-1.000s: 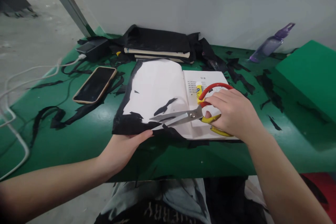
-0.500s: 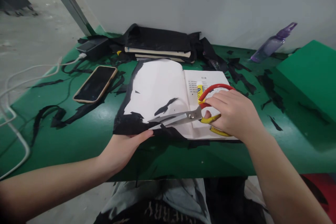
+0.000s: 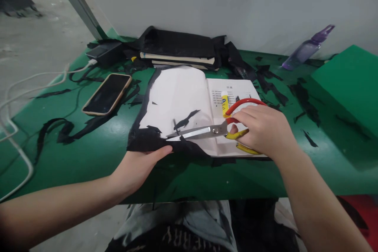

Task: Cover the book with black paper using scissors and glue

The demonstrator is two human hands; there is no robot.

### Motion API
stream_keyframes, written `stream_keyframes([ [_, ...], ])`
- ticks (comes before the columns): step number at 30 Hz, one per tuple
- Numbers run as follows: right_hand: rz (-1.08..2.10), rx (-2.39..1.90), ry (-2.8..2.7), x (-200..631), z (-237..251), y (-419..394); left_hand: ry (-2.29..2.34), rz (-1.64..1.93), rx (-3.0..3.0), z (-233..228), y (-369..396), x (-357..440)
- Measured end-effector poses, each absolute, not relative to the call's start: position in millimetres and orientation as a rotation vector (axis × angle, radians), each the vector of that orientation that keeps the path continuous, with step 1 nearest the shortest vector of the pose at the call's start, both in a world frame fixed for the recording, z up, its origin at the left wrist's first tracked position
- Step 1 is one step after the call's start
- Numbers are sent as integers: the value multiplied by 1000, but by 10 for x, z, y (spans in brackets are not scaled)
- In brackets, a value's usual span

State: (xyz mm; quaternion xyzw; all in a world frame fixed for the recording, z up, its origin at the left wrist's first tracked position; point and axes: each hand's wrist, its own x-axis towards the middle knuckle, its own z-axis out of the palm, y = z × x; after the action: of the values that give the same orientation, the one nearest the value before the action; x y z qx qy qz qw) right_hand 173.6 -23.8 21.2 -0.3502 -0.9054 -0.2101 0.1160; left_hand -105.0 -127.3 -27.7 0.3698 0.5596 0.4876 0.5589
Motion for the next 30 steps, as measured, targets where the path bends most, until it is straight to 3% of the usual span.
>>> stream_keyframes([
  [7, -649, -1051, -2585, 1718, 156, -263, 1286, 1161, 850, -299, -1287, -1056],
  [20, -247, -1630, -2240, 1602, 62, -429, 1330, 1158, 835, -300, -1333, -1099],
  [26, -79, -1668, -2488, 1539, 30, -511, 979, 1255, 535, -251, -1394, -1220],
  [30, -71, -1633, -2472, 1533, -1, -616, 993, 1200, 480, -223, -1315, -1339],
])
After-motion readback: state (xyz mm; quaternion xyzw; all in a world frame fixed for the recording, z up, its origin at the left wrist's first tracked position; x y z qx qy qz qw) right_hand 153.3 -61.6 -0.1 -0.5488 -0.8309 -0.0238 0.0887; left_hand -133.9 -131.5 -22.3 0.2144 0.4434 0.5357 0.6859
